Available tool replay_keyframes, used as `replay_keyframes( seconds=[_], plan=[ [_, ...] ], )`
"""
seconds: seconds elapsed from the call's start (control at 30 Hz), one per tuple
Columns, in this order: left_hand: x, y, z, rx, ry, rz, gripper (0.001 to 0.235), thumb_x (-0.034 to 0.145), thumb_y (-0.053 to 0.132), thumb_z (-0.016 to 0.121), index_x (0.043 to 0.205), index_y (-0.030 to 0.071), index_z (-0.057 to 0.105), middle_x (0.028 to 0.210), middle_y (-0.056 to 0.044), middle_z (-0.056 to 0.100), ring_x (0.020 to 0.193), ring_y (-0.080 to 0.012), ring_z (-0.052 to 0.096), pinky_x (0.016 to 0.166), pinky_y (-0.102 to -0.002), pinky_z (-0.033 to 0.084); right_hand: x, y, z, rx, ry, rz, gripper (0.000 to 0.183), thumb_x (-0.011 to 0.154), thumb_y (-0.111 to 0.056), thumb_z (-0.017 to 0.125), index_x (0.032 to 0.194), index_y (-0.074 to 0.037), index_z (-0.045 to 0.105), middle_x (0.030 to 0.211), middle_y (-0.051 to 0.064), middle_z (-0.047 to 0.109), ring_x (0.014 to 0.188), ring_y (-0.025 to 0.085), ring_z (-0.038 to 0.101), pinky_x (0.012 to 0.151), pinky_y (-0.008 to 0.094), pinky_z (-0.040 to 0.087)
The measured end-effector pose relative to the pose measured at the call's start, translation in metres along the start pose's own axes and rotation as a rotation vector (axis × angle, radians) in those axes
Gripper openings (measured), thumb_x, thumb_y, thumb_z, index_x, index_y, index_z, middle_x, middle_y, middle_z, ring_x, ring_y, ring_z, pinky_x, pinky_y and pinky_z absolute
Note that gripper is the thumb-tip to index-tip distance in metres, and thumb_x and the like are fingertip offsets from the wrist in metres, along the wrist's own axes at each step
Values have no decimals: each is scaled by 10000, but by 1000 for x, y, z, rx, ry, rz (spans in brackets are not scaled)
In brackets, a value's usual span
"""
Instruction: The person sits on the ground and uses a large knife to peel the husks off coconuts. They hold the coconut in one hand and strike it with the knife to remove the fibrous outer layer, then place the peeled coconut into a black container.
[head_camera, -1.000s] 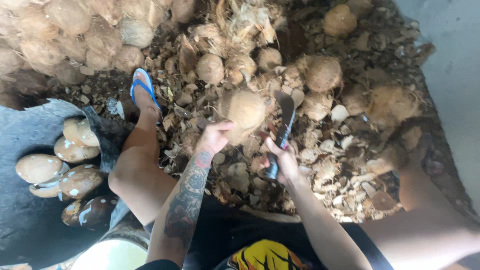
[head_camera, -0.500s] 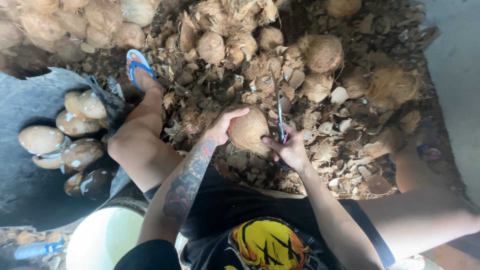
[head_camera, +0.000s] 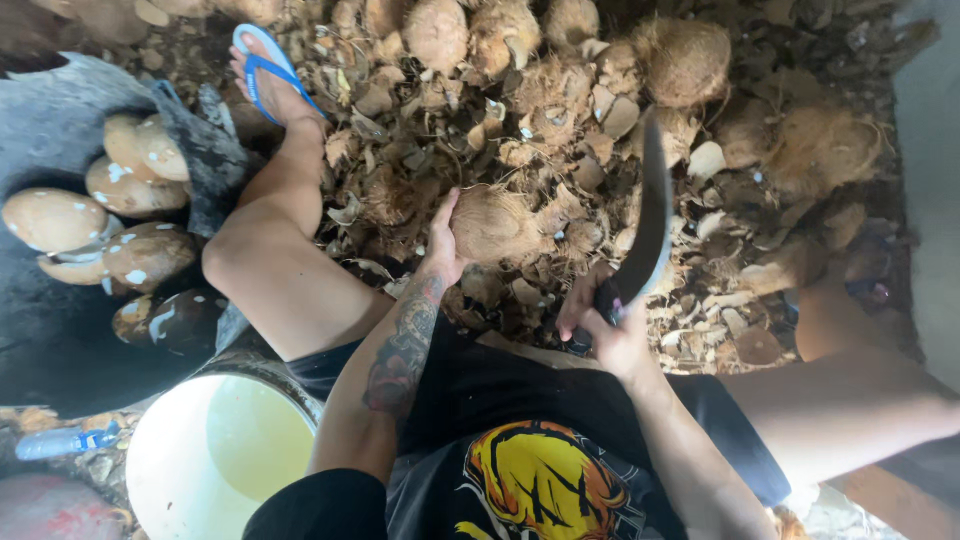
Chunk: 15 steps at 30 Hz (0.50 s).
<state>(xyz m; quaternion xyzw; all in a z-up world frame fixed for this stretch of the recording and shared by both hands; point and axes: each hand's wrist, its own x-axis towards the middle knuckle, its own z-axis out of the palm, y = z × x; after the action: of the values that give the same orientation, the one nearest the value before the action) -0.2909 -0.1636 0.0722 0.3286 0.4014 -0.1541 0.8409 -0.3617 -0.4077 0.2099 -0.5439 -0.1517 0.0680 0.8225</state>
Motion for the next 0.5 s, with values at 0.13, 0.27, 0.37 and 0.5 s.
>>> replay_keyframes(
  seconds=[0.13,0.27,0.37,0.5],
  plan=[
    [17,-9,-3,-1,58,67,859,846,714,753,1501,184,585,1478,-215,643,1333,-475,619,1079,-756,453,-4,-61,26,-113,-103,-196,189,881,63,634,782,-7,489,639,199,661,536,357,741,569,391,603],
    [23,6,13,-12,43,185,839,834,681,797,1505,246,541,1548,-161,581,1368,-454,600,1079,-768,449,-26,-2,-8,-570,-104,-180,29,801,3,647,783,6,624,635,210,679,563,395,708,524,422,532],
    [4,18,27,76,-20,389,694,828,574,844,1388,209,657,1383,-126,690,1269,-334,672,1079,-580,516,-25,9,-10,-789,-120,520,84,768,-76,645,732,-1,656,497,184,603,491,385,667,557,456,514],
    [6,20,14,303,-95,625,428,946,404,807,1288,158,728,1301,-72,716,1249,-226,644,1116,-424,493,-21,-11,14,-370,47,893,253,726,-30,610,490,60,618,387,185,548,296,298,594,373,415,476]
  ],
)
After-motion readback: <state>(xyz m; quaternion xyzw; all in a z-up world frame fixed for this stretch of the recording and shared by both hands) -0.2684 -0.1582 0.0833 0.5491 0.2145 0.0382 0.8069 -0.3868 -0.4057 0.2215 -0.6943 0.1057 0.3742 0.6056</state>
